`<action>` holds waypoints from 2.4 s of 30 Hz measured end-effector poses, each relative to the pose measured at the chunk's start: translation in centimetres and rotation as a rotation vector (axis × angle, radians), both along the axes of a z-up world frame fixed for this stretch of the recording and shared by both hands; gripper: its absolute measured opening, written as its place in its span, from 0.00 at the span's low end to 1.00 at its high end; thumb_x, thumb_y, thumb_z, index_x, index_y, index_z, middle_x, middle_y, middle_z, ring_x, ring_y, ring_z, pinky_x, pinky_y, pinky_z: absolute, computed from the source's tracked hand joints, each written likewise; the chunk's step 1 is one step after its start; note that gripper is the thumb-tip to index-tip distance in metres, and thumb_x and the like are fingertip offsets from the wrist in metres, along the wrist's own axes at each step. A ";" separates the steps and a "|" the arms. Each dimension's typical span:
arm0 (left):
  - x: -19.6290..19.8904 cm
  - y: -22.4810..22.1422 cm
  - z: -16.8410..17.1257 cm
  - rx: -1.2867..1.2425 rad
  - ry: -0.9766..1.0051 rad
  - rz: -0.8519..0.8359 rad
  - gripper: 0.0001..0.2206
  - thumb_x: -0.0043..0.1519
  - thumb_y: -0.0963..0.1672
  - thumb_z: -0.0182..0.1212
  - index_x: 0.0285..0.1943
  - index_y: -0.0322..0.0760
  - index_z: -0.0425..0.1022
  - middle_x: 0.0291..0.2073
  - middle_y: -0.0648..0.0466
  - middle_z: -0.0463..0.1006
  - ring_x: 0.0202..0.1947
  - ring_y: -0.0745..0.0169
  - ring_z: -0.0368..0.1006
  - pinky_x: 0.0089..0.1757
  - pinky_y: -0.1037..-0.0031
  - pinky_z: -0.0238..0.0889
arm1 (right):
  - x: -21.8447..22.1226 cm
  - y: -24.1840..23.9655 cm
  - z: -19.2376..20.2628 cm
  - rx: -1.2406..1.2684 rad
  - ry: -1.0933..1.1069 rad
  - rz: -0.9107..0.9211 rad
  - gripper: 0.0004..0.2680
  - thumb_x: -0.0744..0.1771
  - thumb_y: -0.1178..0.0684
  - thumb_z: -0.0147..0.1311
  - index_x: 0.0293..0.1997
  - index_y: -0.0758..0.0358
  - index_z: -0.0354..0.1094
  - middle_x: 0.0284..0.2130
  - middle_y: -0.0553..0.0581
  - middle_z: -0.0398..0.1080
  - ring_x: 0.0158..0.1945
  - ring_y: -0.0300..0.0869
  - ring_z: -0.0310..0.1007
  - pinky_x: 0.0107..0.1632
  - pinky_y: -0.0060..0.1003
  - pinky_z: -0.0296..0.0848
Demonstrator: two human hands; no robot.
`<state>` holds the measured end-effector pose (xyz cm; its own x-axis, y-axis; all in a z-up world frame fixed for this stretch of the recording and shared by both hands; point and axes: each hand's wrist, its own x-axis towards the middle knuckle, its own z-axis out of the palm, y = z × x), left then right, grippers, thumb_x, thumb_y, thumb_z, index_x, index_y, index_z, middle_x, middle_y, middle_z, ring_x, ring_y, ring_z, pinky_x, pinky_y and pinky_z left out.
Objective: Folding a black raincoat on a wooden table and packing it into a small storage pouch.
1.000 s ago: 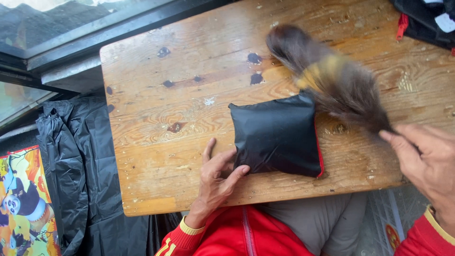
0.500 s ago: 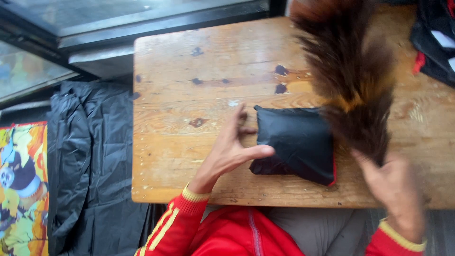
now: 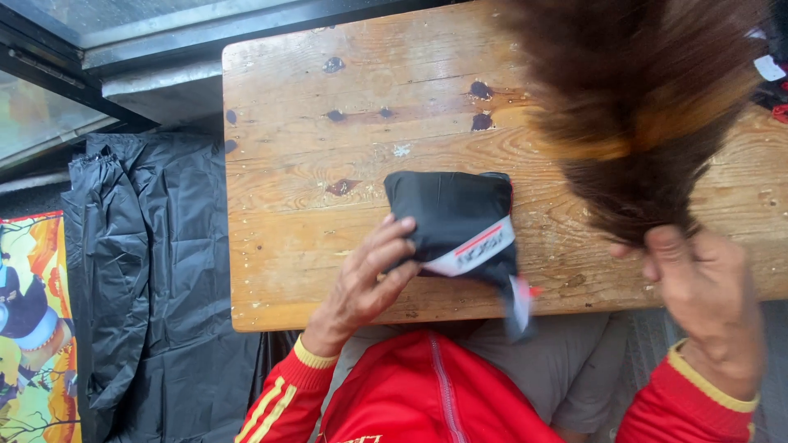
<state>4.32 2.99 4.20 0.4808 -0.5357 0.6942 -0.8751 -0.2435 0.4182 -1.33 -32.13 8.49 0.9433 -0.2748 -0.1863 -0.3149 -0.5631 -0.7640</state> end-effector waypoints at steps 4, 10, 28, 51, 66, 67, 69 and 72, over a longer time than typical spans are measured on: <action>-3.0 1.5 -1.1 0.034 -0.058 0.073 0.05 0.61 0.34 0.50 0.33 0.24 0.70 0.34 0.41 0.74 0.49 0.39 0.71 0.50 0.49 0.69 | -0.4 -0.4 1.3 -0.290 -0.027 0.045 0.20 0.73 0.48 0.49 0.19 0.66 0.61 0.16 0.54 0.60 0.25 0.39 0.58 0.37 0.34 0.55; -3.1 2.2 -2.9 0.005 0.017 0.106 0.06 0.63 0.35 0.48 0.35 0.25 0.72 0.33 0.43 0.73 0.33 0.48 0.70 0.37 0.63 0.67 | 1.8 3.2 3.5 -0.902 0.748 0.310 0.16 0.59 0.22 0.39 0.39 0.19 0.73 0.43 0.35 0.76 0.52 0.46 0.74 0.49 0.40 0.71; -2.8 2.0 -2.1 -0.066 0.053 0.083 0.06 0.63 0.36 0.48 0.34 0.29 0.70 0.33 0.45 0.74 0.45 0.45 0.74 0.42 0.58 0.66 | 7.0 4.0 -5.2 -0.778 -0.187 0.257 0.16 0.67 0.43 0.51 0.61 0.55 0.69 0.38 0.62 0.65 0.41 0.55 0.66 0.42 0.52 0.64; -6.4 -5.2 -0.8 -0.128 0.225 -0.201 0.06 0.57 0.35 0.59 0.28 0.32 0.70 0.29 0.49 0.75 0.44 0.45 0.76 0.41 0.68 0.72 | -5.8 8.8 -1.6 0.327 -0.104 -0.287 0.21 0.56 0.45 0.63 0.48 0.61 0.63 0.35 0.50 0.70 0.38 0.35 0.67 0.45 0.29 0.67; -6.5 -8.4 -1.0 -0.065 0.331 -0.255 0.07 0.52 0.35 0.62 0.25 0.33 0.68 0.24 0.51 0.73 0.31 0.58 0.78 0.35 0.75 0.73 | -20.4 -7.5 -1.3 -0.673 -0.089 -0.693 0.27 0.59 0.54 0.68 0.66 0.70 0.69 0.43 0.69 0.66 0.48 0.59 0.65 0.49 0.49 0.63; -6.4 -8.7 -1.0 -0.076 0.318 -0.233 0.07 0.50 0.35 0.63 0.24 0.33 0.68 0.22 0.52 0.73 0.29 0.59 0.78 0.34 0.76 0.73 | -21.1 -9.1 -2.5 -0.751 -0.039 -0.722 0.28 0.59 0.51 0.69 0.65 0.69 0.70 0.43 0.72 0.66 0.46 0.62 0.67 0.46 0.51 0.64; -6.2 -8.9 -1.6 -0.043 0.310 -0.246 0.07 0.50 0.35 0.63 0.25 0.34 0.69 0.23 0.52 0.74 0.29 0.62 0.78 0.34 0.79 0.72 | -20.8 -12.8 -5.9 -0.674 0.052 -0.795 0.27 0.58 0.53 0.70 0.64 0.63 0.70 0.42 0.68 0.65 0.38 0.58 0.67 0.41 0.49 0.65; -6.2 -9.6 -2.2 -0.018 0.313 -0.209 0.07 0.50 0.36 0.63 0.24 0.37 0.70 0.23 0.53 0.75 0.28 0.66 0.78 0.34 0.82 0.71 | -20.5 -18.1 -11.9 -0.535 0.164 -0.852 0.26 0.57 0.54 0.70 0.61 0.55 0.68 0.42 0.64 0.63 0.33 0.55 0.66 0.39 0.47 0.65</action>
